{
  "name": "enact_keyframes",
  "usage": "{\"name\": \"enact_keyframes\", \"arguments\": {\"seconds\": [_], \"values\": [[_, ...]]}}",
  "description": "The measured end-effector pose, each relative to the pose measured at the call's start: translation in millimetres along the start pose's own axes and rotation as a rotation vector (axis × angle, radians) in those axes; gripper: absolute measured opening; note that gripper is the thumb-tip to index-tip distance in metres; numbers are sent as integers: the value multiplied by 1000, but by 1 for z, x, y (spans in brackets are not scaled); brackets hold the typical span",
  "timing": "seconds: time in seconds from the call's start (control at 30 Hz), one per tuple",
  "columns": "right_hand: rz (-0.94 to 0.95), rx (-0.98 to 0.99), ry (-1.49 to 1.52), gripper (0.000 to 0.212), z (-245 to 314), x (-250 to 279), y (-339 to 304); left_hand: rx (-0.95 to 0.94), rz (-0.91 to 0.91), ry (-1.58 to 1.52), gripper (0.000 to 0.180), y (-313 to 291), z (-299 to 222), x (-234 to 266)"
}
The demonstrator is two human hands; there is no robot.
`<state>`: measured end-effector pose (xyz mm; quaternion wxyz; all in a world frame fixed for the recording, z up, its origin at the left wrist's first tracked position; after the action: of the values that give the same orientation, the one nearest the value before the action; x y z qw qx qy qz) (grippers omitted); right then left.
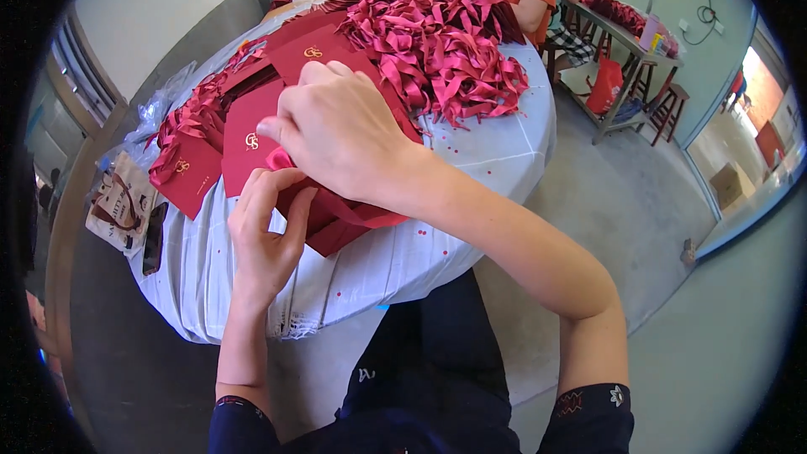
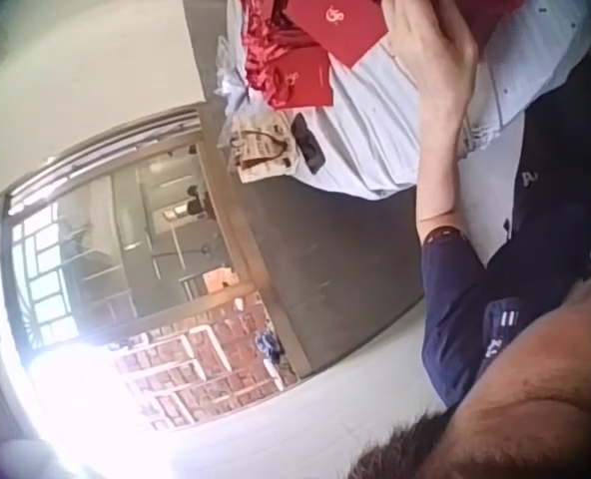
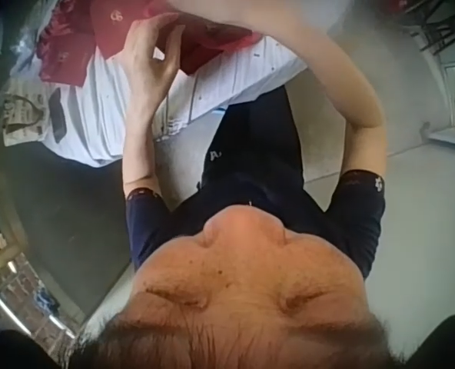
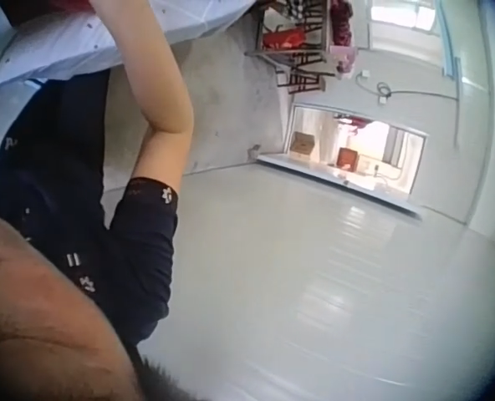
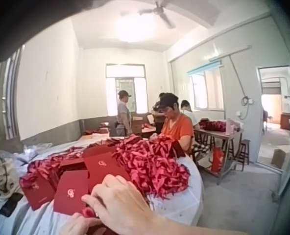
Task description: The person attaches ribbon handles to gift bags by threading ribbons through the bag openings and folding them by hand.
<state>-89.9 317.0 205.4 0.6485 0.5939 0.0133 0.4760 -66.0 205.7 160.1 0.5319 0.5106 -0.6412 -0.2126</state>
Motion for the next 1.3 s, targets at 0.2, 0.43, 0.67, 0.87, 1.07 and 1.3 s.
{"name": "enact_keyframes", "arguments": {"seconds": [0.2,0.43,0.67,0.87,1.07,1.3], "values": [[545,-250,128,31,-13,-39,-11,-90,-46,35,25,-1,-6,2],[294,-200,273,22,-17,-40,-12,-66,-23,38,23,0,-4,1],[71,-38,155,21,-16,-21,-10,-9,-41,35,20,1,1,0],[24,-128,13,22,-7,7,-63,60,-57,28,19,-2,12,4],[-2,-129,215,16,-6,-9,-108,95,-18,87,16,3,7,1],[240,-469,540,7,-30,-4,-152,-23,-3,383,16,14,-18,1]]}}
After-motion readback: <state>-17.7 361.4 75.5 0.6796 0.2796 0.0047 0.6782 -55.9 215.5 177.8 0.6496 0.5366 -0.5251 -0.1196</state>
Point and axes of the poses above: each hand's wrist, its own y-axis towards the middle knuckle, its own x-axis out of the back of the hand, z = x × y, the point moved 9 cm from there along y, towards the middle knuckle, and after that the axes turned 3 degrees about -y, right-handed, at the moved point
